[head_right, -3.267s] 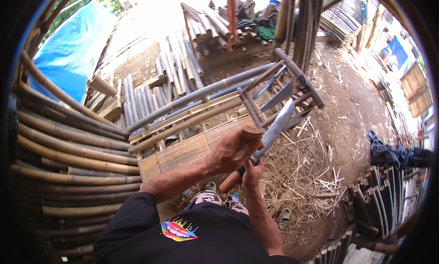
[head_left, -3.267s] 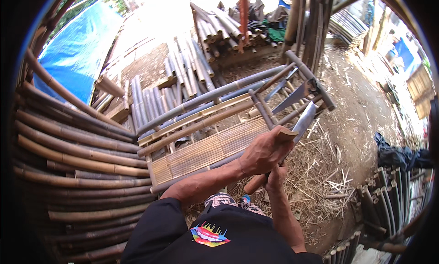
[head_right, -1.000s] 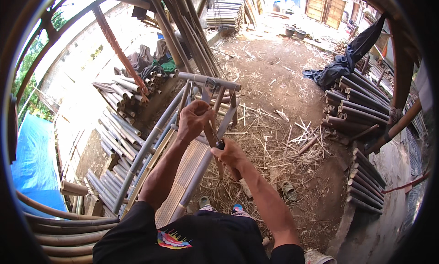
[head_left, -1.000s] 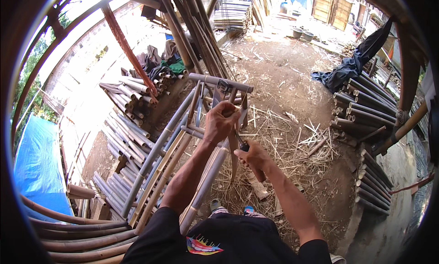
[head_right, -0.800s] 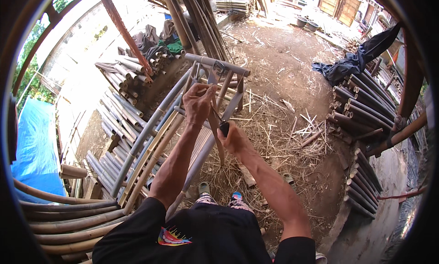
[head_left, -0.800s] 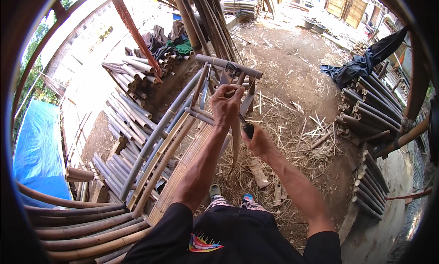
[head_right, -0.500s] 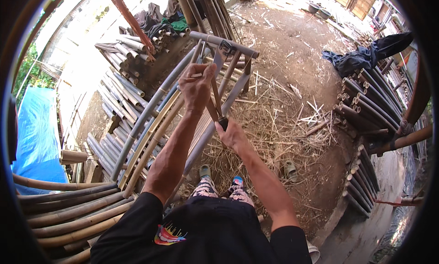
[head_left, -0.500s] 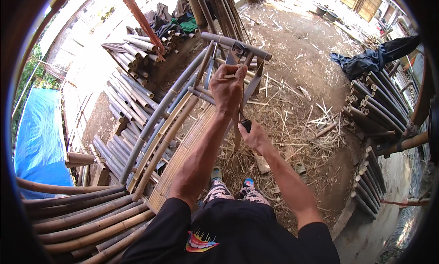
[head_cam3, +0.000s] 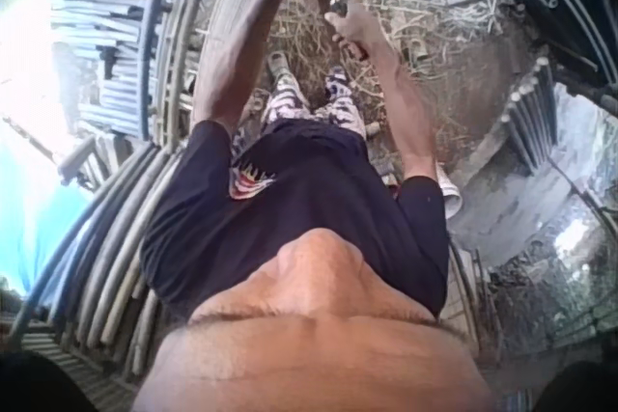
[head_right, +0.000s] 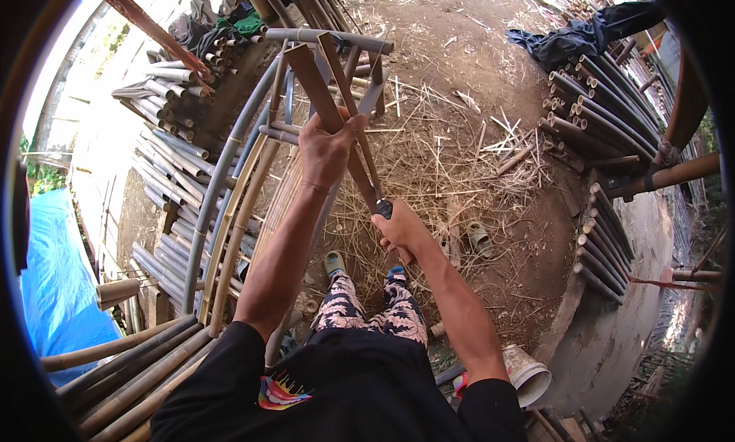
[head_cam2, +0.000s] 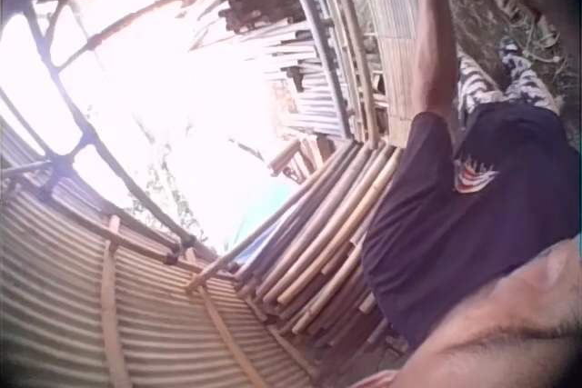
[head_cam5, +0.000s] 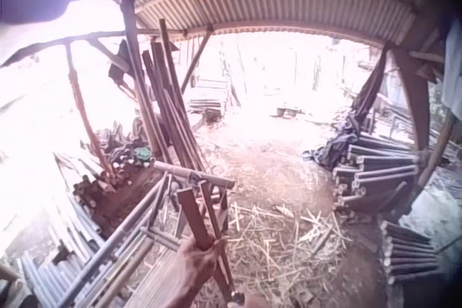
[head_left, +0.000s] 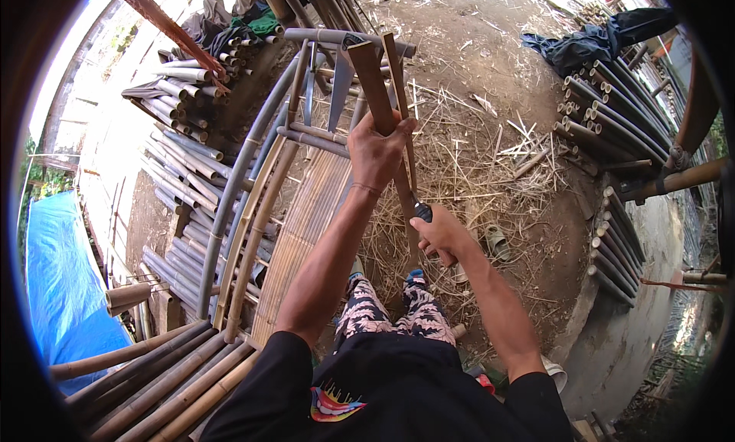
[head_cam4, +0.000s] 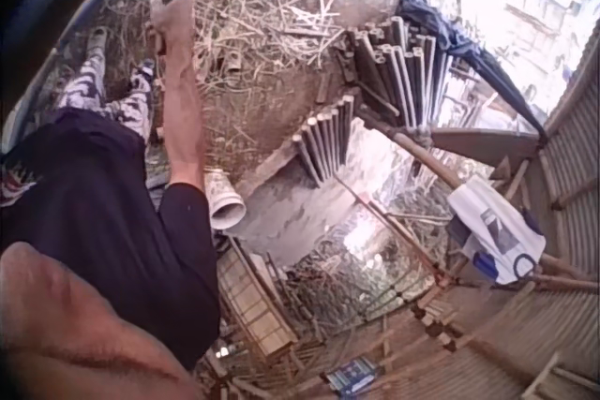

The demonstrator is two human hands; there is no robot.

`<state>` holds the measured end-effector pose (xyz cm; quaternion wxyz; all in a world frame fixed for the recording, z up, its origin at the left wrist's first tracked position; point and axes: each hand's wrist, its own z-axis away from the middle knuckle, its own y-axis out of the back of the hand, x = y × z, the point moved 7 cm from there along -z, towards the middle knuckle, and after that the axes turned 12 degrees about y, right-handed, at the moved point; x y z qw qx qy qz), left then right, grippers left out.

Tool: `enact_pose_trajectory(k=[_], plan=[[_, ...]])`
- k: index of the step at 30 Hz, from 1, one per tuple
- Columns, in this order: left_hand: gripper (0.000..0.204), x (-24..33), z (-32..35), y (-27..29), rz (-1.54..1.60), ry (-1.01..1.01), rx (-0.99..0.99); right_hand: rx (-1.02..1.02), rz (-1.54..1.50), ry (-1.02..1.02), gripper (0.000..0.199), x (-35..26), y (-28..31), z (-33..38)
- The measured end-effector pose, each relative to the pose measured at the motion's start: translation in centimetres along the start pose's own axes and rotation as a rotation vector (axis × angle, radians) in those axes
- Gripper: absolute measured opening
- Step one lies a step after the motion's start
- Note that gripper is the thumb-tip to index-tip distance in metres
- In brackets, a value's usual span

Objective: The person scrapes a bamboo strip with a knife and then places it into a pre-assembled bamboo structure.

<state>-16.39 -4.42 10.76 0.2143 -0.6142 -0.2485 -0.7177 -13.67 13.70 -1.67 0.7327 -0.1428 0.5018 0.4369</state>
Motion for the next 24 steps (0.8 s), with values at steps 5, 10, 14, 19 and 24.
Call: enact_pose_trajectory(k=[5,10,14,19,24], plan=[[0.015,-7.9,0.4,-4.3,0.030,0.092,-0.186,0.153,0.014,0.055,0.026,8.0,0.1,-2.4],[0.013,-9.3,-1.7,-4.9,0.118,0.160,-0.050,0.190,0.530,0.117,0.036,6.4,2.0,-4.0],[0.013,-10.3,-3.6,-4.1,0.186,0.161,0.076,0.229,0.589,0.144,0.038,5.6,1.1,-5.2],[0.012,-11.5,-5.2,-2.5,0.200,0.119,0.118,0.171,0.405,0.253,0.041,4.4,0.1,-7.1],[0.011,-10.7,-5.1,-2.7,0.214,0.103,0.159,0.046,0.361,-0.136,0.045,14.7,-2.0,-9.4]])
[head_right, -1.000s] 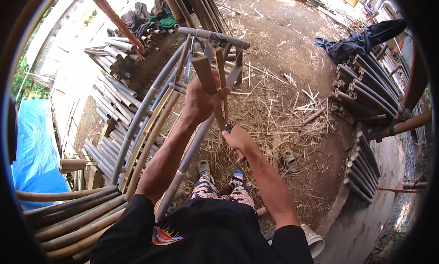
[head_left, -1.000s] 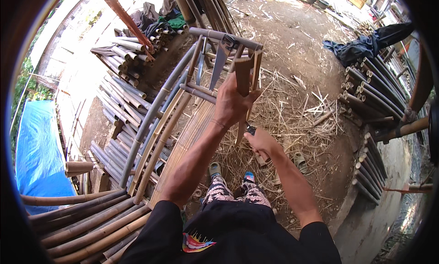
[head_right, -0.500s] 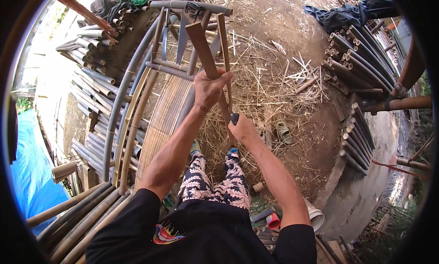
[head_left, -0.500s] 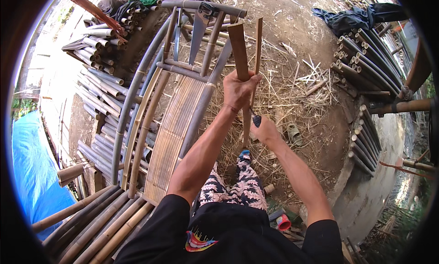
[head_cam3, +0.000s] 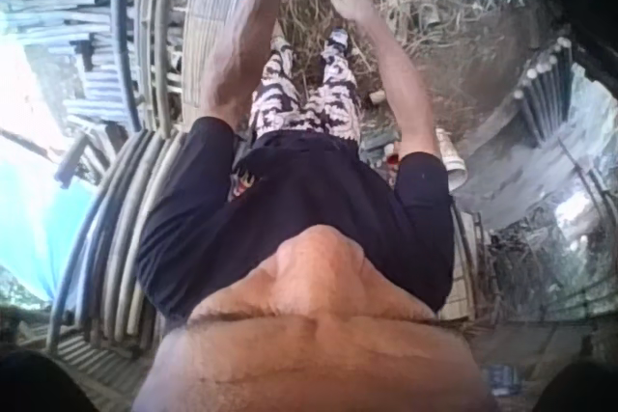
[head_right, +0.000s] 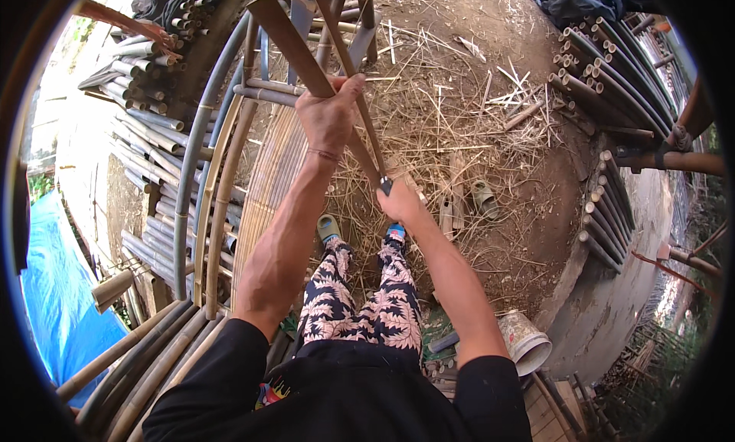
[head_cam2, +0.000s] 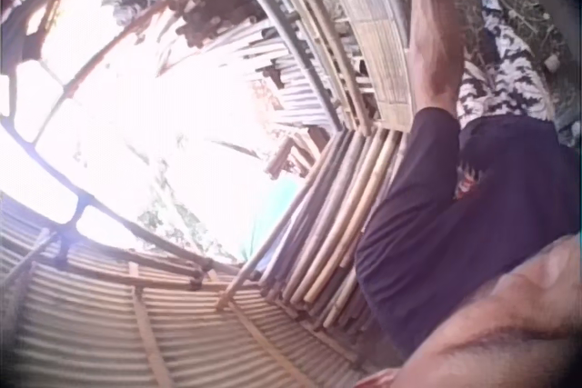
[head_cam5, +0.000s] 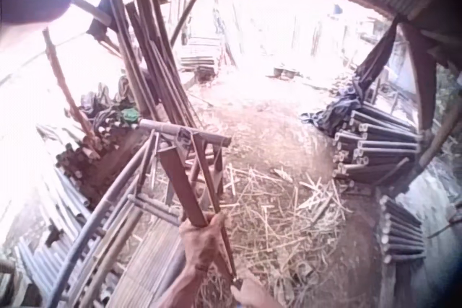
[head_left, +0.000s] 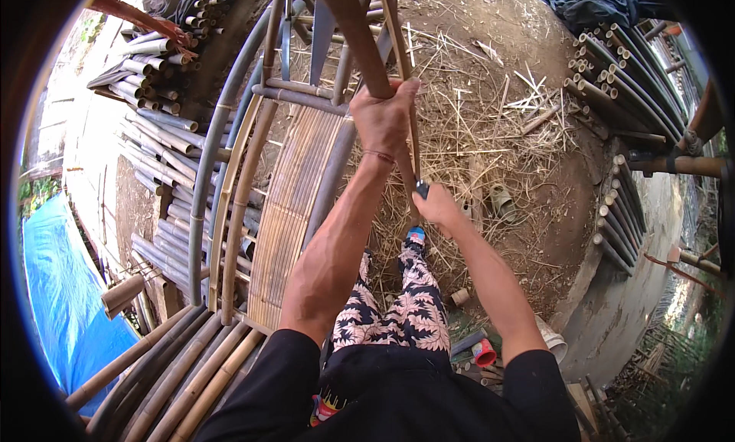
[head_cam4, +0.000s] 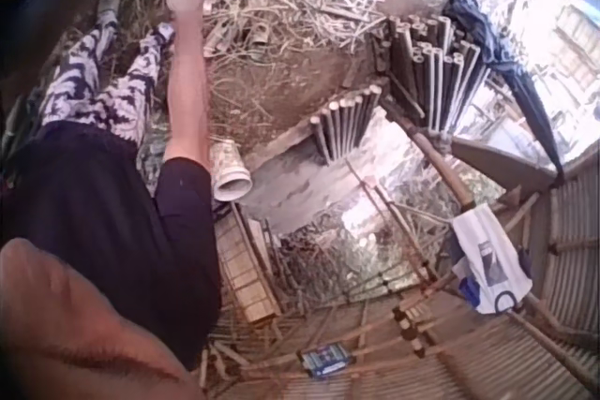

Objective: The person scrapes a bamboo strip with a knife and then places it into a pre-assembled bamboo structure.

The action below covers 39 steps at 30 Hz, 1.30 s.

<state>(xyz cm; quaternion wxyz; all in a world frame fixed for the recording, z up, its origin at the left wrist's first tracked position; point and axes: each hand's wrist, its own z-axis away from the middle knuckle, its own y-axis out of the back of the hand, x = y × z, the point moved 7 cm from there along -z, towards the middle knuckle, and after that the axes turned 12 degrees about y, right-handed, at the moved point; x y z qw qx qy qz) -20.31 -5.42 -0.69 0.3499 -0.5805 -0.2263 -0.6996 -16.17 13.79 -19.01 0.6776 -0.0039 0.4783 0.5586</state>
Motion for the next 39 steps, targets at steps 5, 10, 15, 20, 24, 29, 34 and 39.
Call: enact_pose_trajectory(k=[5,10,15,20,24,29,34,39], plan=[[0.013,-0.8,-4.1,2.2,-0.032,0.067,-0.079,-0.099,-0.271,-0.026,0.035,-0.3,-2.3,-2.1],[0.017,-10.2,-3.3,2.5,-0.099,0.149,-0.173,0.004,-0.063,0.113,0.030,0.6,-1.4,-5.4],[0.015,-12.5,-5.0,1.3,-0.001,0.177,-0.080,0.127,0.220,0.258,0.042,-0.2,0.1,-6.2],[0.011,-12.6,-6.6,2.4,0.049,0.146,-0.066,0.099,-0.100,0.238,0.041,-1.4,-0.4,-6.8],[0.011,-12.4,-5.8,2.3,-0.011,0.123,-0.058,-0.102,-0.053,-0.113,0.045,12.3,-9.8,-8.0],[0.010,-13.2,-8.9,1.4,0.034,0.153,-0.101,-0.205,0.049,-0.163,0.041,15.2,-10.3,-10.4],[0.013,-14.3,-11.1,0.7,0.047,0.167,-0.061,-0.133,0.329,-0.041,0.039,13.4,-8.8,-10.6],[0.011,-14.3,-10.9,3.6,0.109,0.108,-0.084,0.018,-0.188,0.093,0.042,8.2,-9.0,-10.4]])
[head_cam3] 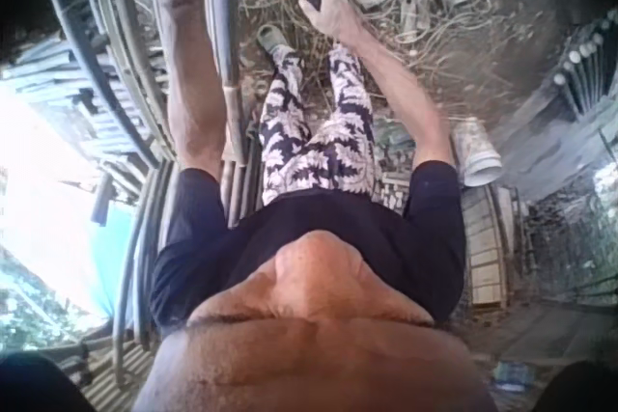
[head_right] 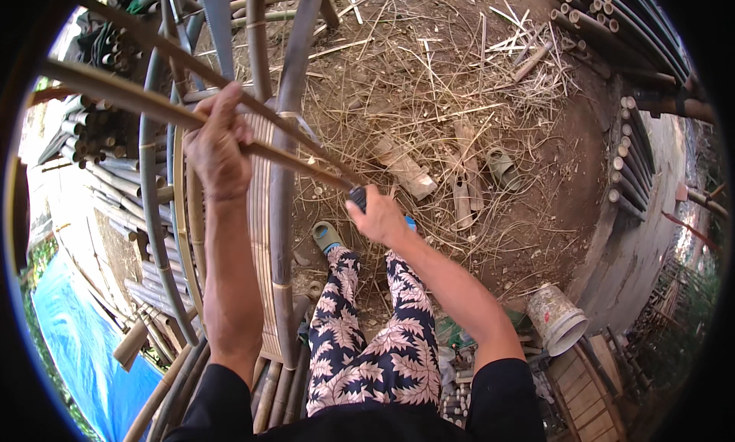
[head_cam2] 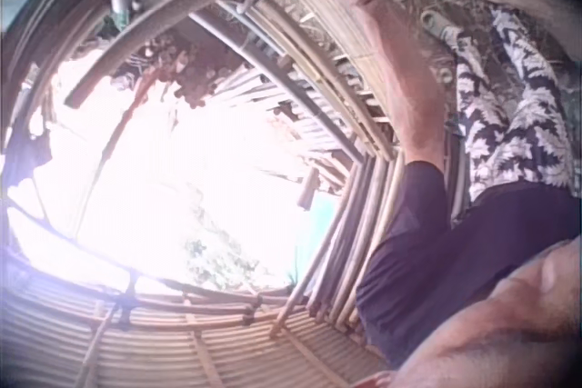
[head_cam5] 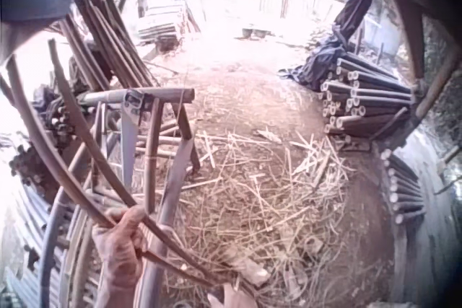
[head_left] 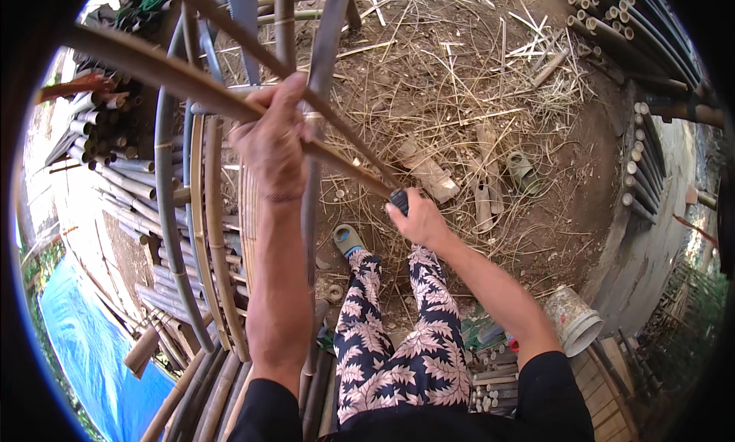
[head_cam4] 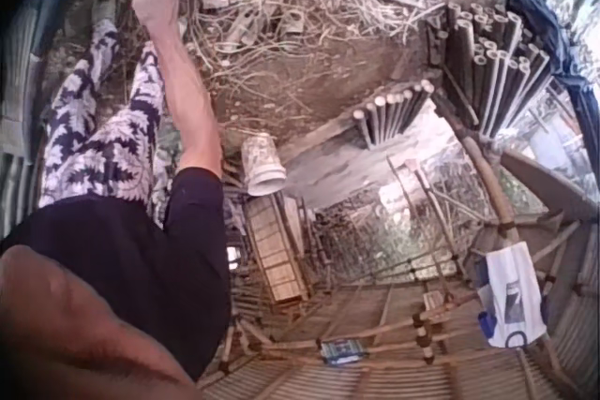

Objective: The person scrapes a bamboo strip with a knife and then places it into a pre-assembled bamboo structure.

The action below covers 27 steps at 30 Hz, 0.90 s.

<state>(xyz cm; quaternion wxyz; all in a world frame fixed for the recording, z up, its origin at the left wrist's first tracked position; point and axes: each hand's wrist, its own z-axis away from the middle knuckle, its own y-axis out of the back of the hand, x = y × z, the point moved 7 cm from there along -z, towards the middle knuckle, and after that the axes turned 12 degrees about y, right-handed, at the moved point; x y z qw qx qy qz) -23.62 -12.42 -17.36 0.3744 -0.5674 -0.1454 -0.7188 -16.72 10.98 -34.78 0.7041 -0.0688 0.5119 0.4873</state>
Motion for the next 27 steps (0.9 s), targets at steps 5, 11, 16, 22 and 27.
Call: enact_pose_trajectory(k=[5,11,16,22,27], plan=[[0.010,0.9,-1.0,2.2,-0.011,0.016,0.003,-0.174,0.130,-0.352,0.039,19.3,-8.2,1.4],[0.014,0.3,-2.9,2.4,-0.019,0.034,-0.058,-0.229,-0.426,-0.543,0.024,27.1,-13.9,1.8],[0.017,0.0,-1.5,-1.1,-0.055,-0.002,-0.023,-0.293,0.235,-0.398,0.036,23.9,-7.3,0.4],[0.018,0.0,-1.7,-0.1,-0.065,-0.017,0.045,-0.318,0.603,-0.218,0.035,22.7,-6.8,0.2],[0.014,0.0,0.6,-5.1,-0.069,-0.047,-0.106,-0.466,0.985,0.071,0.018,21.2,-4.7,-3.9]])
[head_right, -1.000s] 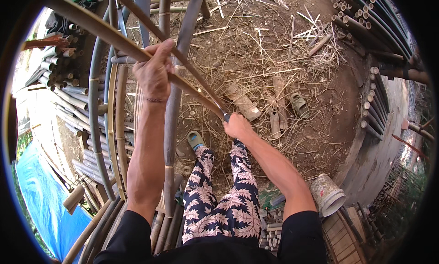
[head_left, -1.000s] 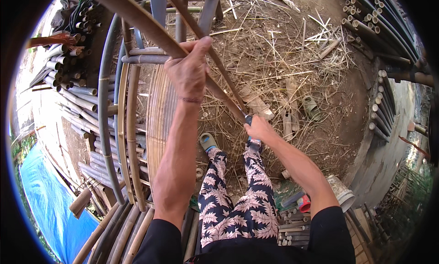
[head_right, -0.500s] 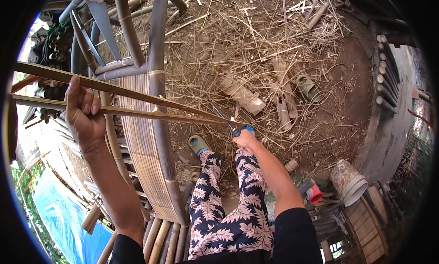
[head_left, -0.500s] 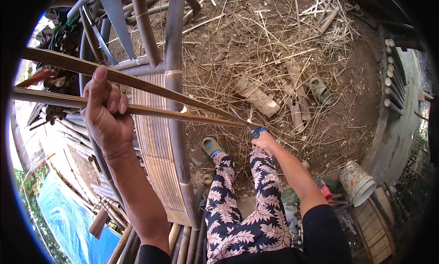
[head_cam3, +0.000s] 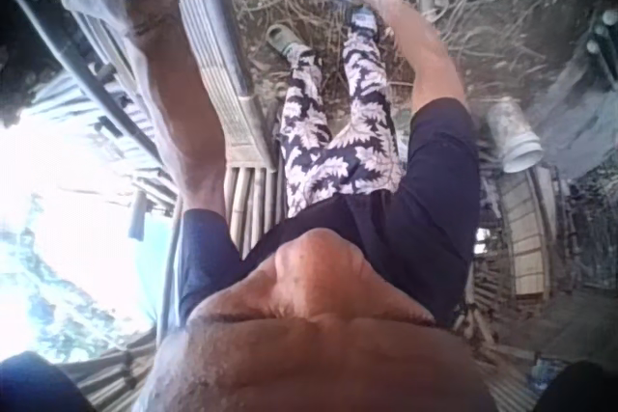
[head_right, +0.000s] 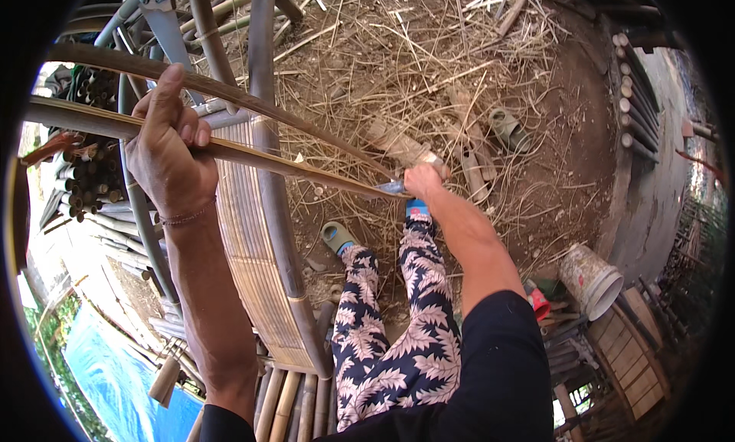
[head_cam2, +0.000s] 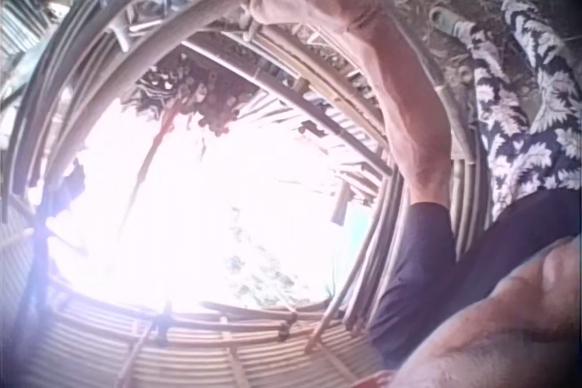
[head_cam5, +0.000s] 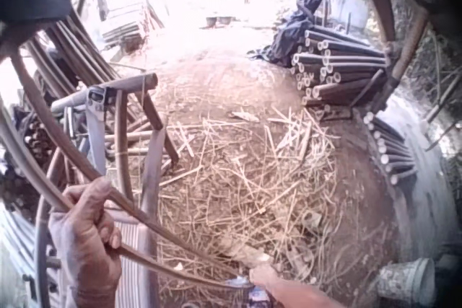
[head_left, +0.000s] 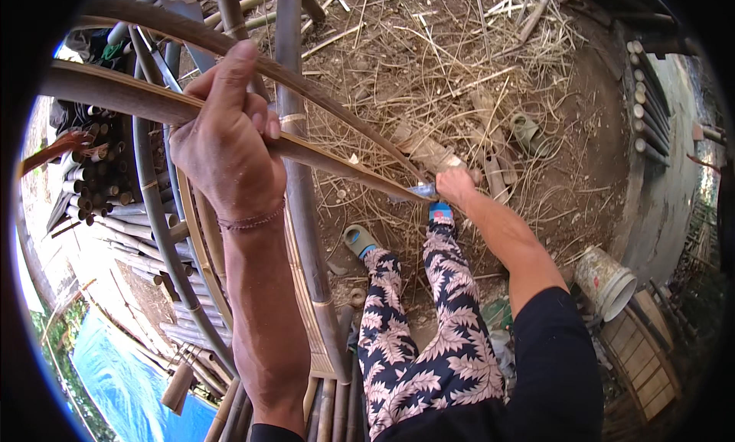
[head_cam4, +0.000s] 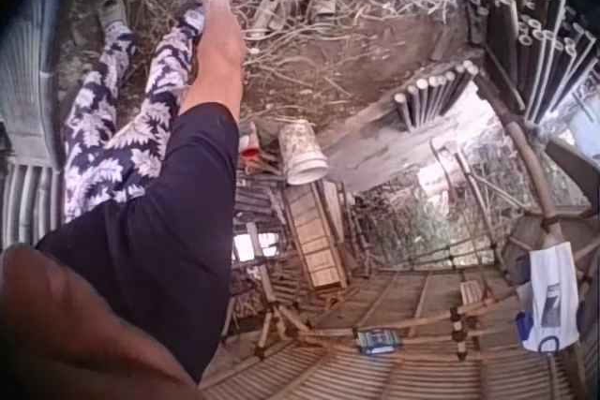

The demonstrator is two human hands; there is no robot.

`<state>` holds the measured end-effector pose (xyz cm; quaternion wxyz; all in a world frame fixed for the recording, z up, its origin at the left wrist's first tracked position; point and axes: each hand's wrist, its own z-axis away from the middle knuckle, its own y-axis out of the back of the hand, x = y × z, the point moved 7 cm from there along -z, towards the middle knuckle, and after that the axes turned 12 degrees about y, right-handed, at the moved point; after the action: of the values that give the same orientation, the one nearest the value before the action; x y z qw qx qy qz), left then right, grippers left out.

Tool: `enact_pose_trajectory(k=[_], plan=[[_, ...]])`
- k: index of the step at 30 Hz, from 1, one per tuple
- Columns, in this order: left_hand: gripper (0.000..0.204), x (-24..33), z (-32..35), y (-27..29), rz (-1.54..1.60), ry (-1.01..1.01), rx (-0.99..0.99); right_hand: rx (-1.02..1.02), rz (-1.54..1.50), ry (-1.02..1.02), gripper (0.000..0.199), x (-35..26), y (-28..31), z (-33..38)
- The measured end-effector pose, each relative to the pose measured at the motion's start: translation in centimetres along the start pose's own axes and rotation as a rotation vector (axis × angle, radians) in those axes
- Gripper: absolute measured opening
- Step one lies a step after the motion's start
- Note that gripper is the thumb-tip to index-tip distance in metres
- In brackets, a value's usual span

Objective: The person scrapes a bamboo strip with a knife and then places it into a pre-assembled bamboo structure.

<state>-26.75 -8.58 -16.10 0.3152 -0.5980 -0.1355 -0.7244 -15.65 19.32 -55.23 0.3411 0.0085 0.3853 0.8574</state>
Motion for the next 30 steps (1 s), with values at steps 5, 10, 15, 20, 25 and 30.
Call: enact_pose_trajectory(k=[5,10,15,20,25,30], plan=[[0.019,3.3,3.1,9.5,0.073,-0.026,0.011,0.111,-0.874,-0.334,0.044,-4.9,-0.5,6.9],[0.021,18.2,10.5,21.6,0.283,-0.112,0.107,0.482,-0.847,-0.261,0.050,-7.4,4.5,14.8],[0.023,34.4,15.6,28.5,0.261,-0.248,0.128,0.516,-1.622,-1.287,0.030,0.8,-11.4,25.9],[0.035,35.7,21.3,31.5,0.129,-0.263,0.380,0.772,-1.744,-0.922,0.020,-2.4,8.2,35.9],[0.013,39.4,24.4,10.8,-0.077,-0.212,0.168,1.229,-1.524,0.258,0.047,-14.0,35.7,39.0],[0.019,42.1,27.1,4.4,-0.341,-0.056,-0.093,1.123,-1.595,0.899,0.053,-29.8,52.7,39.7]])
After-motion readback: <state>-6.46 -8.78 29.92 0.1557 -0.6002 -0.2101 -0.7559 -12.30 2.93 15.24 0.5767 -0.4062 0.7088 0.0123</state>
